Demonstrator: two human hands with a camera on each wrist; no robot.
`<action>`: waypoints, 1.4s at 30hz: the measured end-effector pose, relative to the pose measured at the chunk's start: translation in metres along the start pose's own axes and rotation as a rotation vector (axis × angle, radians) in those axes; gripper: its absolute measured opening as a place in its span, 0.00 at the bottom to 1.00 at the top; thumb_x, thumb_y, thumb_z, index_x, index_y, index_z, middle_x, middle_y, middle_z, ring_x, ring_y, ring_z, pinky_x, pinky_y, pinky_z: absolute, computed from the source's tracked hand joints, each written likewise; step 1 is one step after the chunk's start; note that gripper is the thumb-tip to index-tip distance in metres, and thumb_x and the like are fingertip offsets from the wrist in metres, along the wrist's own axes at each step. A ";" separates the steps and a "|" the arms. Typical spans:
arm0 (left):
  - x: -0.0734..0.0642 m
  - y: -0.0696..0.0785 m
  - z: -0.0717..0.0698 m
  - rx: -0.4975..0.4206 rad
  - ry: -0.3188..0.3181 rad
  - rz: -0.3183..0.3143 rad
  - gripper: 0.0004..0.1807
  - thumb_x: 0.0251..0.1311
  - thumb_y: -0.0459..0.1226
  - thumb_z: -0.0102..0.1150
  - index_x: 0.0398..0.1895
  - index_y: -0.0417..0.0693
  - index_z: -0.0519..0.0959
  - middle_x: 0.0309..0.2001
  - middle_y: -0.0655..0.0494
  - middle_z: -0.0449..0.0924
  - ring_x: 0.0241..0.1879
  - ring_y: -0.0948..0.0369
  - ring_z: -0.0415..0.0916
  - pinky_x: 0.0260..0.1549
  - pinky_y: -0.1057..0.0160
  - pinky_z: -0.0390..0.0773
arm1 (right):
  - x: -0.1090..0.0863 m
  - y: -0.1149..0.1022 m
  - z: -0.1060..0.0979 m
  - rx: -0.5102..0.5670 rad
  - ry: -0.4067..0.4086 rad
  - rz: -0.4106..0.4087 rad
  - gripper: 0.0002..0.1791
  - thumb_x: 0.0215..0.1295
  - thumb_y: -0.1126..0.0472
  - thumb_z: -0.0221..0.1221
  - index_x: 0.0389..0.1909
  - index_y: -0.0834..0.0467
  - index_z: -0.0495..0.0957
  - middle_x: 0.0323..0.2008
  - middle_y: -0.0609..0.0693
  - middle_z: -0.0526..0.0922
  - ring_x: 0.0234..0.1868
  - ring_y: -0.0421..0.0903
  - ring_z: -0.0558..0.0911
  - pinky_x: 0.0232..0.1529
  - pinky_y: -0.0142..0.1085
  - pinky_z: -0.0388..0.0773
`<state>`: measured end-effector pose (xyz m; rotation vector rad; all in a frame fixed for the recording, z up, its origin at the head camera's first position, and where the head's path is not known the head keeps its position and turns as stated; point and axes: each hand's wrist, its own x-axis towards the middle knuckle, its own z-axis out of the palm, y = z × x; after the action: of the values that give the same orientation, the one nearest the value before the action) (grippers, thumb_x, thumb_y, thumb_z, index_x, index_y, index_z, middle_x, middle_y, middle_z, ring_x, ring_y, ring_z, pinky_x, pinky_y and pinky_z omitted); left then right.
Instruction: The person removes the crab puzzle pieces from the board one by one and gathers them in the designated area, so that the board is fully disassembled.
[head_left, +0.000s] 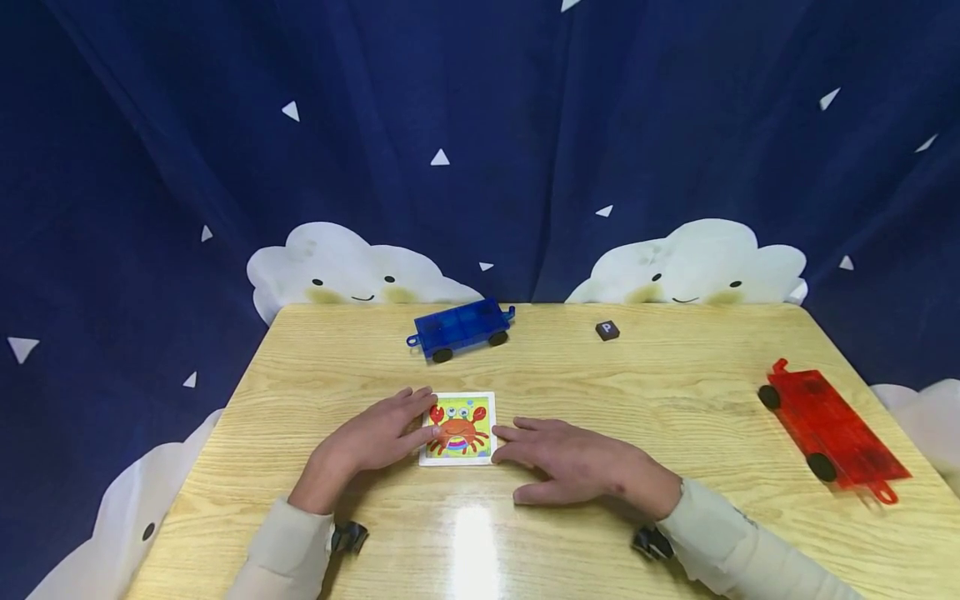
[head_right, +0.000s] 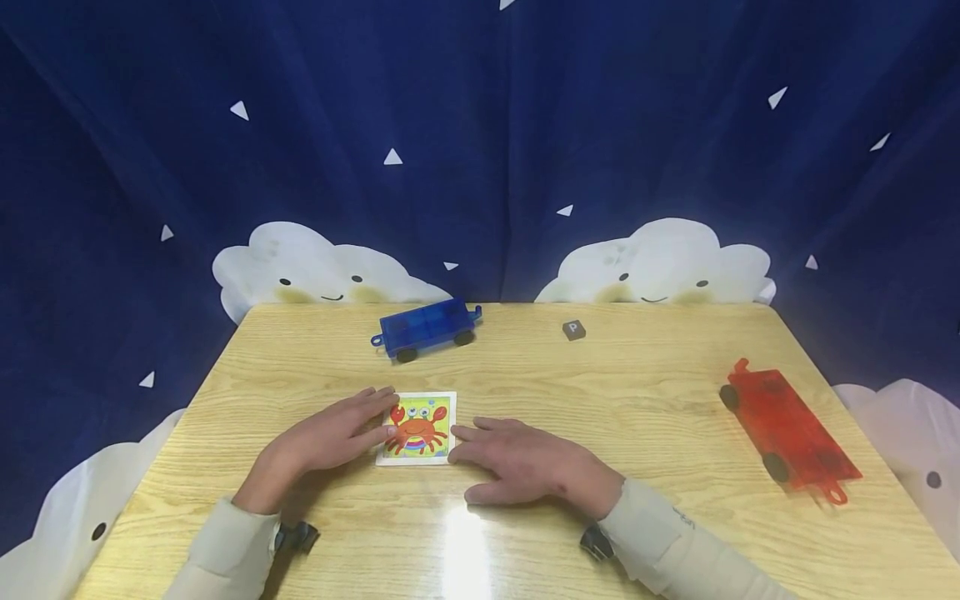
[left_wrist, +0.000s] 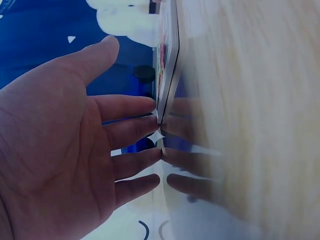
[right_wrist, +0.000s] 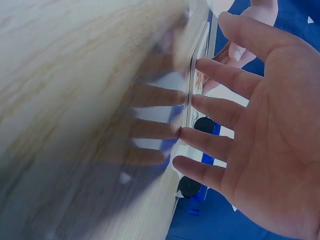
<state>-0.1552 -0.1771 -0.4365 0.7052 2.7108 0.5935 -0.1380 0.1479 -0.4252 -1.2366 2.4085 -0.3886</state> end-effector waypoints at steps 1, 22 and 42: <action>0.000 0.000 0.000 -0.005 0.003 -0.001 0.37 0.75 0.57 0.51 0.78 0.45 0.65 0.76 0.43 0.62 0.75 0.41 0.56 0.69 0.40 0.60 | 0.000 0.000 0.000 0.003 0.000 0.001 0.32 0.73 0.36 0.56 0.74 0.43 0.71 0.79 0.46 0.58 0.79 0.56 0.56 0.74 0.53 0.56; -0.001 -0.003 0.000 -0.054 0.005 -0.059 0.41 0.73 0.59 0.54 0.80 0.47 0.61 0.77 0.40 0.60 0.76 0.43 0.56 0.70 0.42 0.60 | 0.002 -0.004 0.000 0.008 0.007 0.008 0.32 0.73 0.36 0.56 0.72 0.45 0.72 0.78 0.48 0.60 0.78 0.57 0.57 0.73 0.54 0.59; 0.000 -0.008 0.006 -0.025 0.030 -0.024 0.42 0.73 0.60 0.52 0.81 0.47 0.59 0.78 0.42 0.57 0.77 0.42 0.51 0.69 0.38 0.59 | -0.001 -0.003 0.001 0.022 0.006 0.005 0.31 0.74 0.39 0.57 0.73 0.45 0.71 0.79 0.49 0.59 0.78 0.57 0.57 0.73 0.54 0.58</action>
<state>-0.1566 -0.1812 -0.4449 0.6611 2.7308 0.6363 -0.1352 0.1470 -0.4243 -1.2207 2.4056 -0.4173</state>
